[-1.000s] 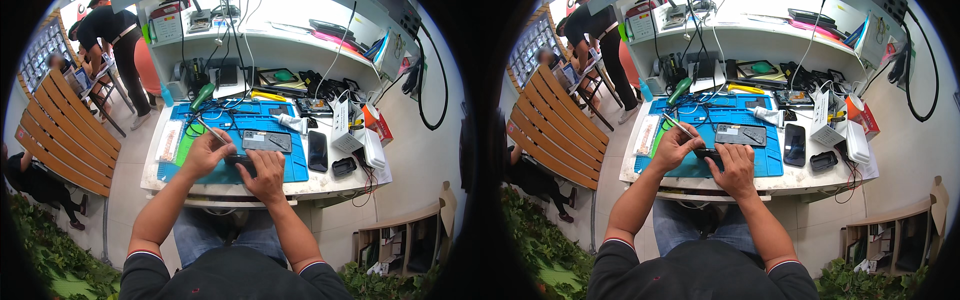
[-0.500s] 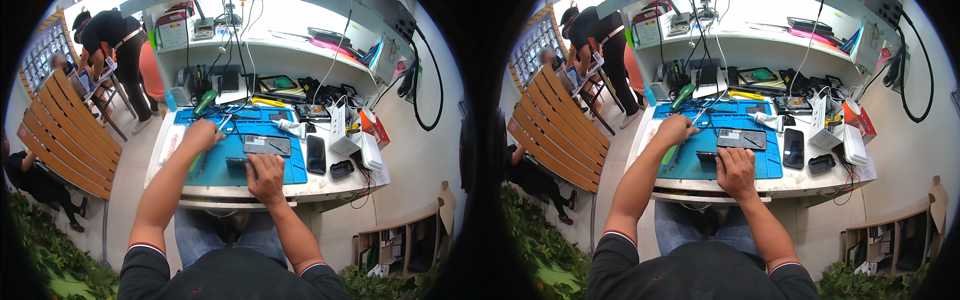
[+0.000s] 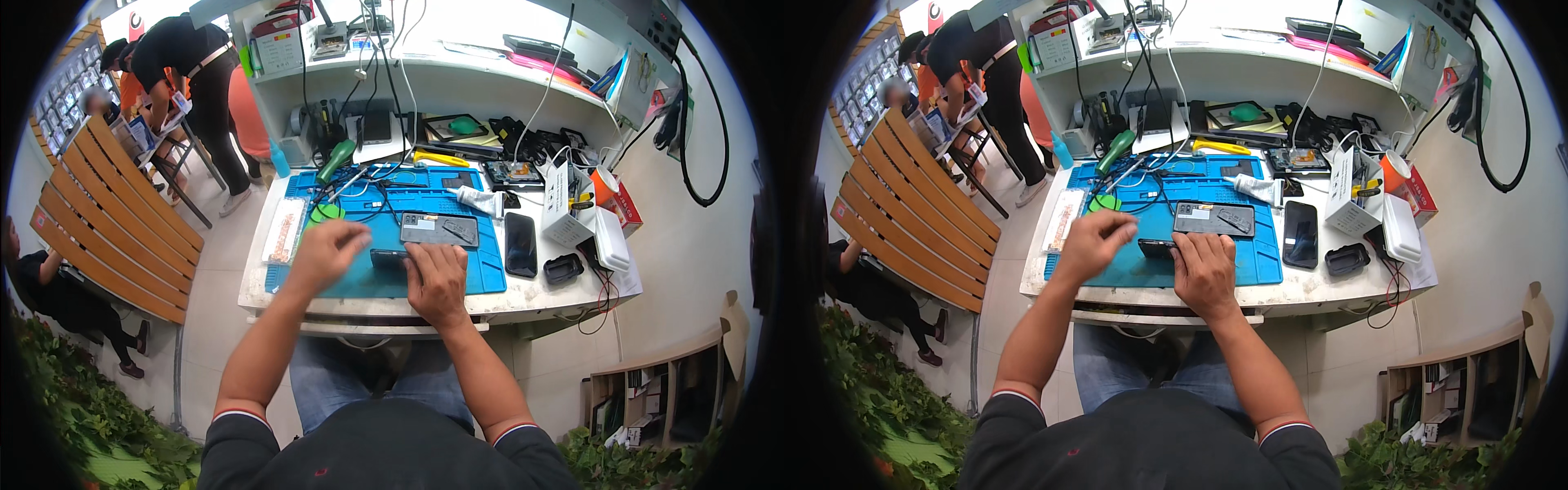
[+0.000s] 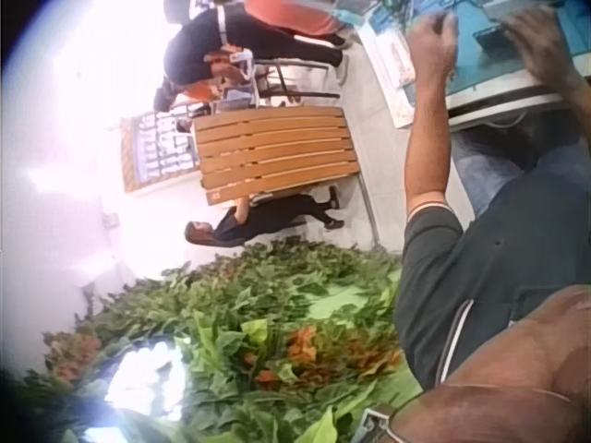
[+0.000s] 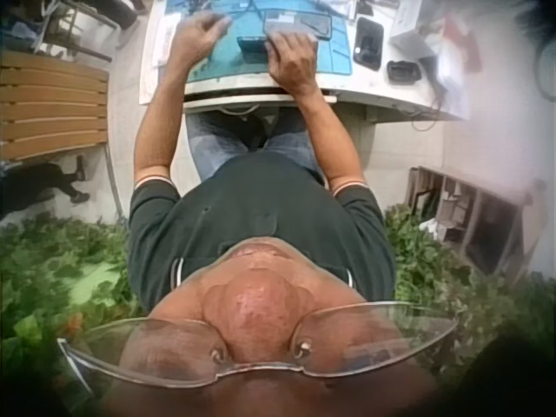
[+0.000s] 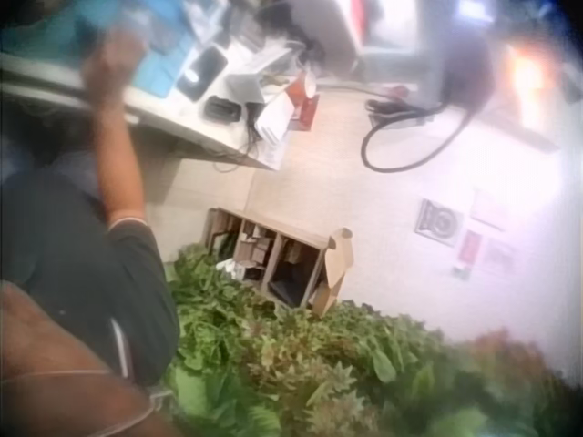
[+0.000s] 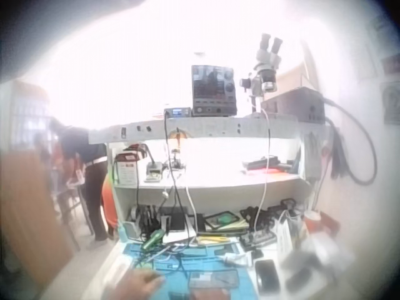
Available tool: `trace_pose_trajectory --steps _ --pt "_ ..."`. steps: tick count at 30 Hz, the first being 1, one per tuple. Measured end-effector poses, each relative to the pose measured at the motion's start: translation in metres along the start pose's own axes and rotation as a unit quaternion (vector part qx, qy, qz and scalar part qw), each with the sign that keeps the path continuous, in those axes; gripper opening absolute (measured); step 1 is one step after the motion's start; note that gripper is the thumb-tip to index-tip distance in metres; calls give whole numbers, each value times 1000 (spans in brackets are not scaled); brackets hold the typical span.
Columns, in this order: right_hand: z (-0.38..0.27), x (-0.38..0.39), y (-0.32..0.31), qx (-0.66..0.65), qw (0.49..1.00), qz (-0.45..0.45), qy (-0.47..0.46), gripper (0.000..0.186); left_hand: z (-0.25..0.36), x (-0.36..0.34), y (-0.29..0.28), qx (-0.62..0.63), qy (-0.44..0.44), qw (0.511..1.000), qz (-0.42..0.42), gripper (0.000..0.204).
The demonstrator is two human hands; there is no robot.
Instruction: The person disassembles a mobile phone, uses a heat tool on the front screen, and handles internal components by hand.
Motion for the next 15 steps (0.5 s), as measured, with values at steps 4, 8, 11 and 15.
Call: trace_pose_trajectory --steps 4,8,11,15 --pt "0 -2 0 4 1000 0 3 30 25 41 9 -2 96 992 80 23" --pt "0 -3 -2 -3 1000 3 2 30 36 55 13 -76 192 965 161 21" --pt "0 -2 -1 -2 1000 5 -1 29 35 58 17 -90 222 957 161 19" --pt "1 -3 1 2 1000 -4 0 28 36 56 19 -105 215 957 162 19"
Point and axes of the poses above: each hand's wrist, its own x-axis away from the middle knuckle, its own y-axis out of the palm, z = x × y, the point moved 10 cm from there along -x, towards the middle knuckle, and after that the axes turned 7 degrees about z, right-handed, at the moved point
